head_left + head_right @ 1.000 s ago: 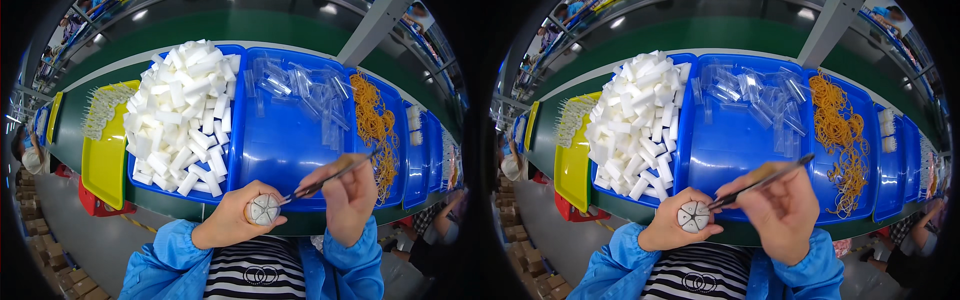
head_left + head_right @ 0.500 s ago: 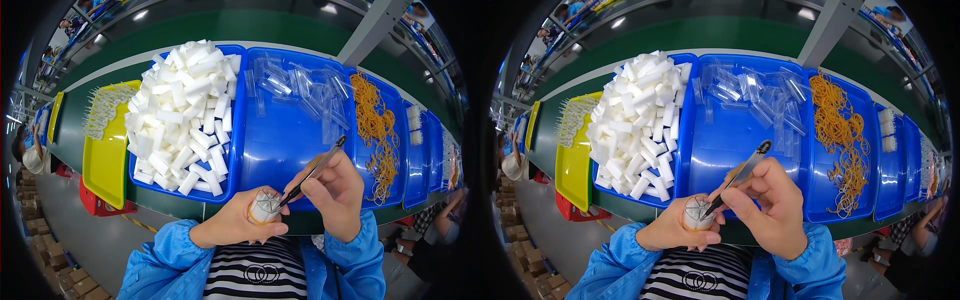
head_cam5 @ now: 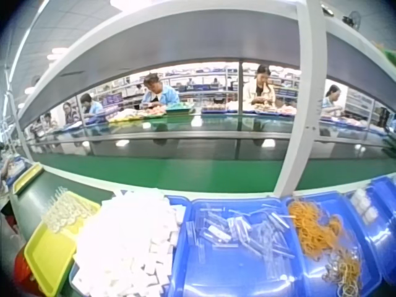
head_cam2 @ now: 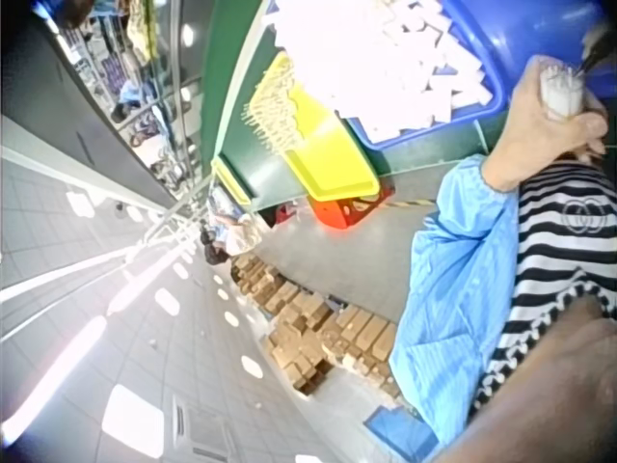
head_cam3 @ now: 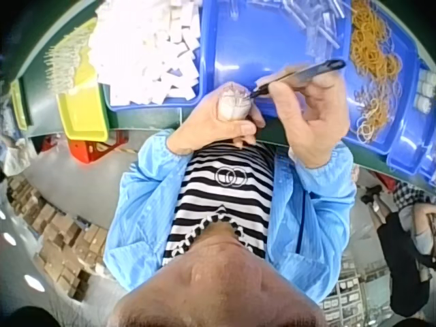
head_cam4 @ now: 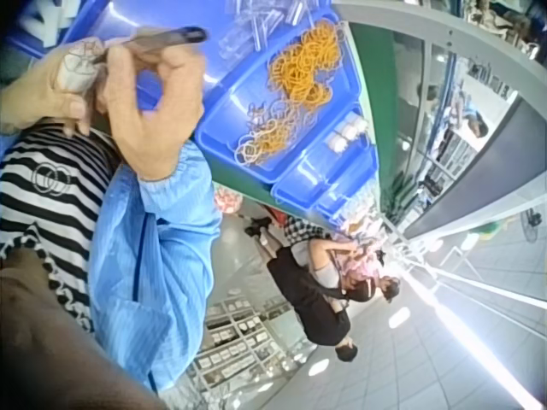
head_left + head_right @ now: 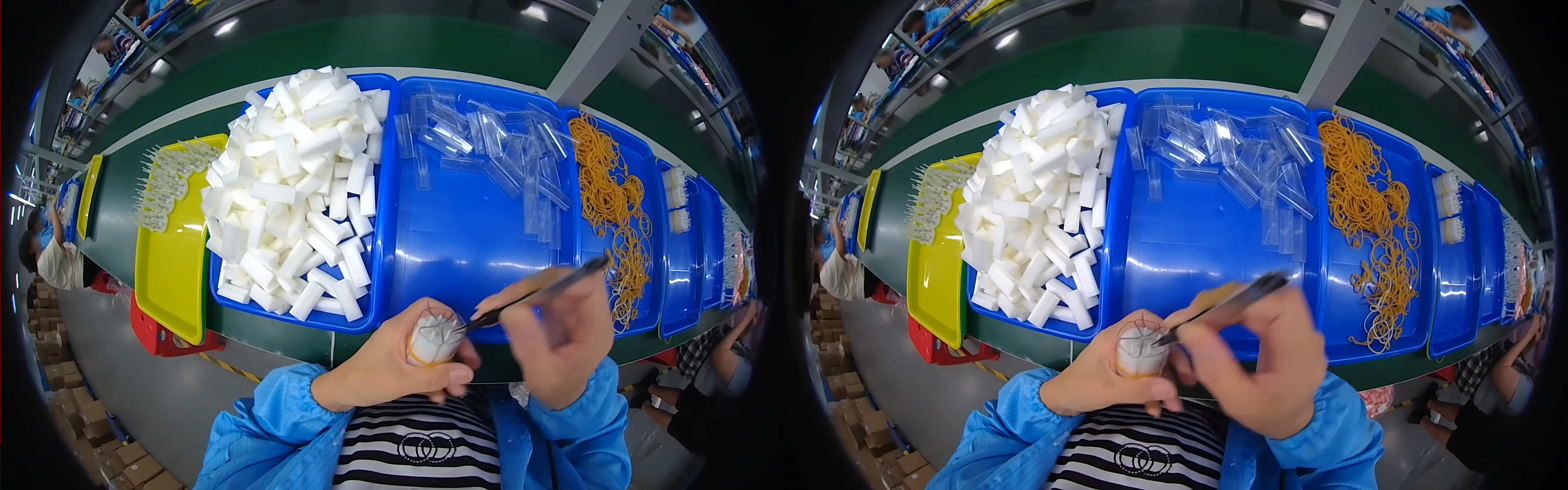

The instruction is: The person assembles small white cylindrical components by inserting them into clear plastic sleeves and securing them with rubber bands. They repeatedly pick up components from a blue tray, insert them into sleeves, and use a rubber band to bundle them together.

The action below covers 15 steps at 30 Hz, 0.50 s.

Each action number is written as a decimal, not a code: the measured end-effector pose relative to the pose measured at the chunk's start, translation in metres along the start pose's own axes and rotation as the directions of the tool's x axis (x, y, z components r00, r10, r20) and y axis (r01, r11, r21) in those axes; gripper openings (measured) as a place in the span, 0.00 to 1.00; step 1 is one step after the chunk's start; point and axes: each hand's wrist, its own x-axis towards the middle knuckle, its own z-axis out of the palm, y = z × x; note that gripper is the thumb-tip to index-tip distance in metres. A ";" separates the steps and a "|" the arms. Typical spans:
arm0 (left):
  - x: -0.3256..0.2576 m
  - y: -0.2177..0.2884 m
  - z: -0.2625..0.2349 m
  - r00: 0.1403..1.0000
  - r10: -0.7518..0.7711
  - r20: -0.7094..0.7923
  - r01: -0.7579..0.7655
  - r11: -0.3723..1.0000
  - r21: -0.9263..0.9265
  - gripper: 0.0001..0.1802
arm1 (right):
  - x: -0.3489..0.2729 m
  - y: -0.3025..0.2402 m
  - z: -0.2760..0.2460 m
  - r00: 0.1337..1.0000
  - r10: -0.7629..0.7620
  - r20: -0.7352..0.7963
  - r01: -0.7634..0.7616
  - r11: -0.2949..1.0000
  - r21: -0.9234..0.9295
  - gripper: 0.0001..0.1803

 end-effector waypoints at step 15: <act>-0.002 -0.004 -0.004 0.980 0.195 -0.047 -0.181 0.960 0.214 0.32 | 0.006 0.009 -0.006 0.972 0.234 -0.021 -0.195 0.854 0.483 0.13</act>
